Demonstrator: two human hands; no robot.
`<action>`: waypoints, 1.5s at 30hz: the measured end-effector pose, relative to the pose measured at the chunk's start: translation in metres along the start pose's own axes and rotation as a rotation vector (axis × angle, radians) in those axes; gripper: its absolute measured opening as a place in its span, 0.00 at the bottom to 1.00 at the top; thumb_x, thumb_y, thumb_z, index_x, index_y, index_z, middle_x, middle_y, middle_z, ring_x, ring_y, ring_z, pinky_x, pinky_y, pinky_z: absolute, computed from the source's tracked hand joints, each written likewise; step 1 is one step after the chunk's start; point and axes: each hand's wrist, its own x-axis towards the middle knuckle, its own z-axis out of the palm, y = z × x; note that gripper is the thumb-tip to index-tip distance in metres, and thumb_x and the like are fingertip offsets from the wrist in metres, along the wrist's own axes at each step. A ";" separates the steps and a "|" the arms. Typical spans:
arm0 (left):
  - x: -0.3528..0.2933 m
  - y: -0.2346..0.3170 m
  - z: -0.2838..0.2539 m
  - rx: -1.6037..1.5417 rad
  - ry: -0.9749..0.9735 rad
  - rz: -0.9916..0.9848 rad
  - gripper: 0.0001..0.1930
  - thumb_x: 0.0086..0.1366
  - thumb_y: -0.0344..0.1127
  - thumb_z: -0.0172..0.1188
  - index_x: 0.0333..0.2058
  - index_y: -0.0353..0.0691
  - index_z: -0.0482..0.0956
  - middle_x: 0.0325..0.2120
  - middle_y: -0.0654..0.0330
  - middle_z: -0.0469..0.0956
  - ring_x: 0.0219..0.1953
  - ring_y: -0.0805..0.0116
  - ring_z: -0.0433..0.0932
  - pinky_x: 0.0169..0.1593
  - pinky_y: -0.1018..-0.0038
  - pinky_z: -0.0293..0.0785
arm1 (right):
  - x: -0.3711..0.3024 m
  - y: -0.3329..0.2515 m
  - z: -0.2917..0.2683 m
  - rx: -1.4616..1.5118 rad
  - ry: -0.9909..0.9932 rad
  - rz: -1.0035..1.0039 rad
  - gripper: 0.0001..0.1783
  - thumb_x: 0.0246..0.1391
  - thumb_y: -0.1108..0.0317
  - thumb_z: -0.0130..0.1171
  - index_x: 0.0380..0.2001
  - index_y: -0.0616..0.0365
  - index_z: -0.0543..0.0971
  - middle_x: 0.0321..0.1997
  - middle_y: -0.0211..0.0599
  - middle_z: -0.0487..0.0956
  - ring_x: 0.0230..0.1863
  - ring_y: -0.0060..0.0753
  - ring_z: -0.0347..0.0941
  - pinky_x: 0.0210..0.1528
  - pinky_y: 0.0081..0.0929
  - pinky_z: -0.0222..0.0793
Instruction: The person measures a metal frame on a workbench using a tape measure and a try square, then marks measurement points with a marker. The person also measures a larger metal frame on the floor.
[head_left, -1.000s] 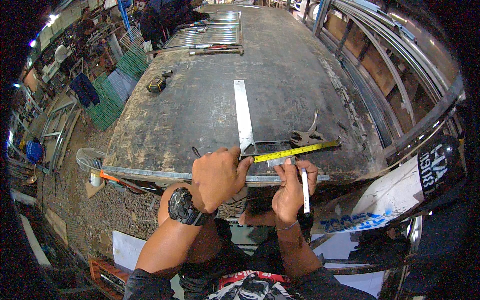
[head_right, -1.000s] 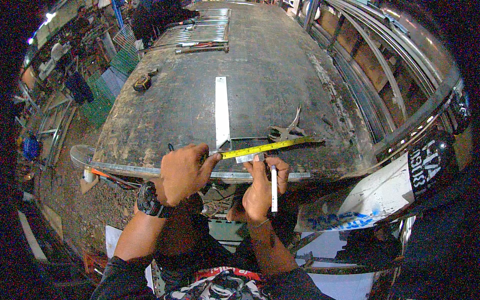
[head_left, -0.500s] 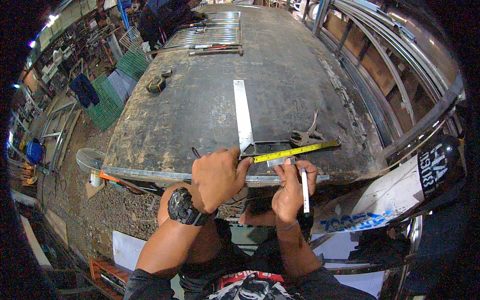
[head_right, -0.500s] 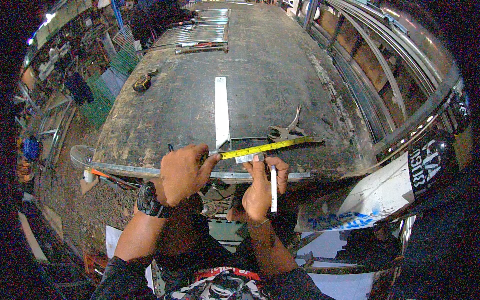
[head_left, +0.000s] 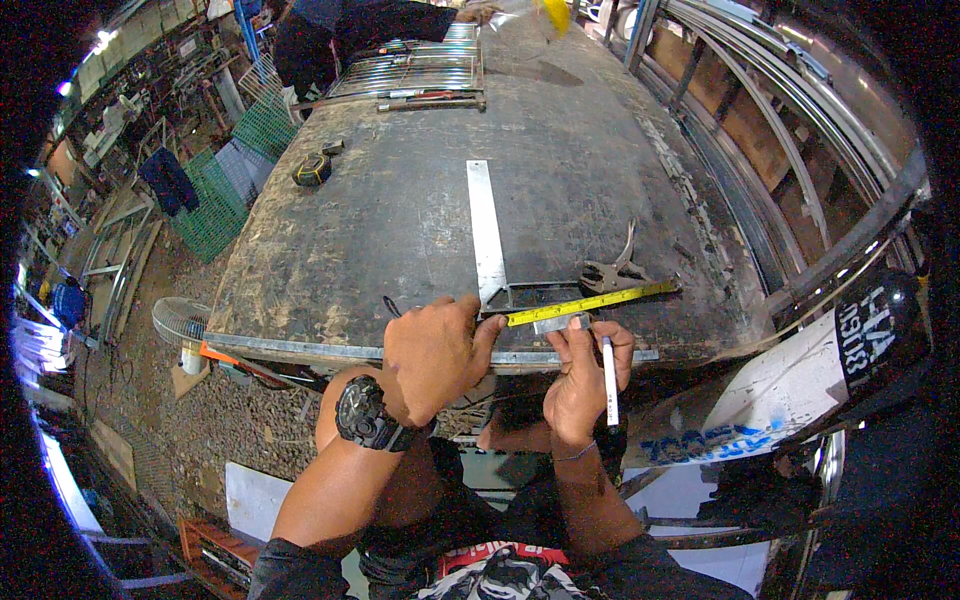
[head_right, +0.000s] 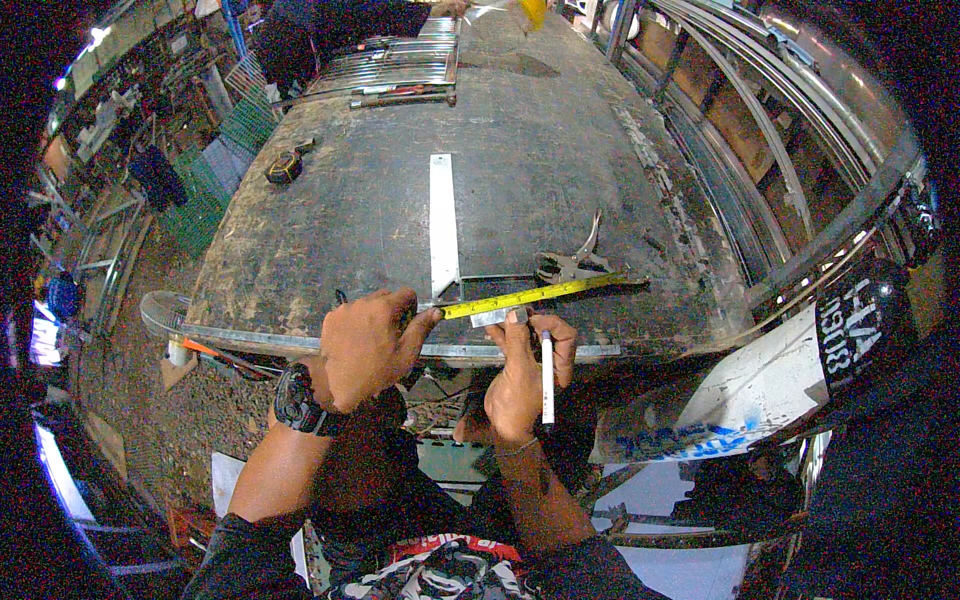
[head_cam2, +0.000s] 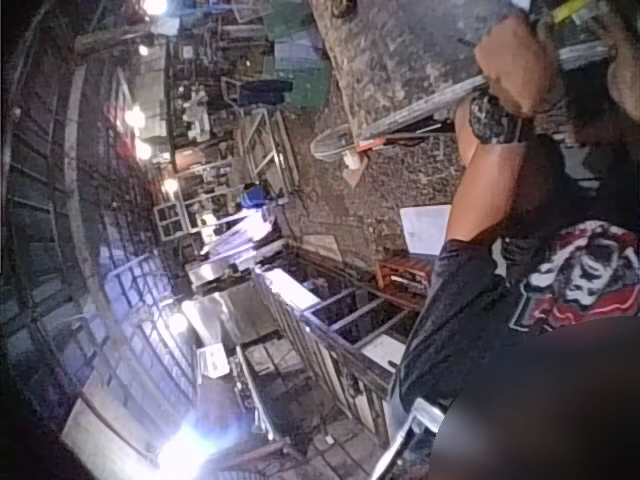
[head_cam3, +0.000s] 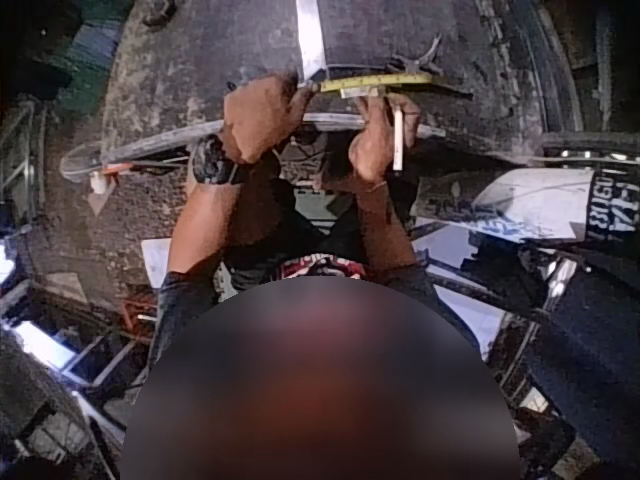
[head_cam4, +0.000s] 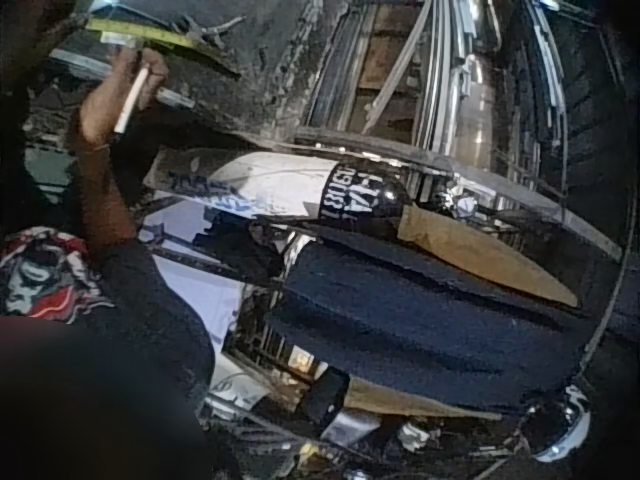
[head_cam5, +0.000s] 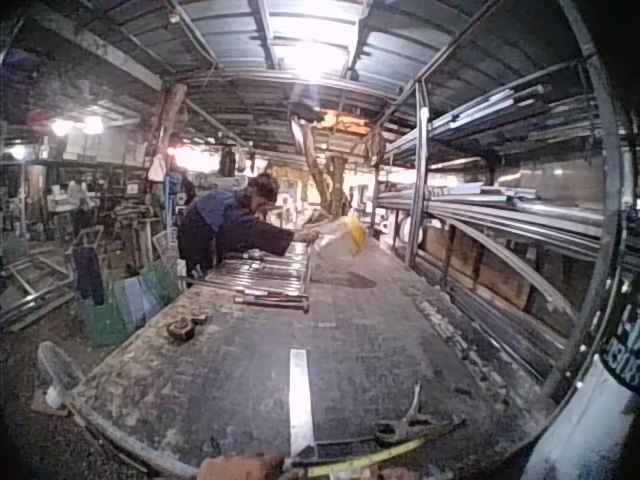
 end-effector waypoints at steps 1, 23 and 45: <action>0.000 0.000 0.000 0.003 -0.002 0.000 0.18 0.70 0.51 0.59 0.37 0.39 0.84 0.28 0.46 0.83 0.30 0.43 0.84 0.34 0.53 0.80 | 0.000 0.000 0.000 -0.003 -0.001 -0.004 0.13 0.61 0.79 0.64 0.42 0.55 0.70 0.45 0.32 0.71 0.43 0.31 0.79 0.44 0.34 0.88; 0.000 -0.003 0.006 -0.030 0.019 -0.007 0.21 0.71 0.53 0.58 0.33 0.39 0.81 0.27 0.47 0.81 0.28 0.41 0.82 0.32 0.51 0.77 | 0.001 0.002 -0.001 -0.006 -0.007 -0.028 0.13 0.61 0.78 0.64 0.42 0.55 0.71 0.43 0.33 0.73 0.42 0.31 0.79 0.43 0.32 0.87; 0.046 -0.146 0.010 0.191 0.014 -0.126 0.38 0.61 0.75 0.58 0.41 0.38 0.76 0.38 0.49 0.82 0.42 0.44 0.82 0.43 0.53 0.77 | 0.051 0.005 -0.041 -0.184 -0.304 0.276 0.15 0.58 0.79 0.66 0.45 0.56 0.72 0.44 0.44 0.82 0.41 0.40 0.85 0.41 0.35 0.86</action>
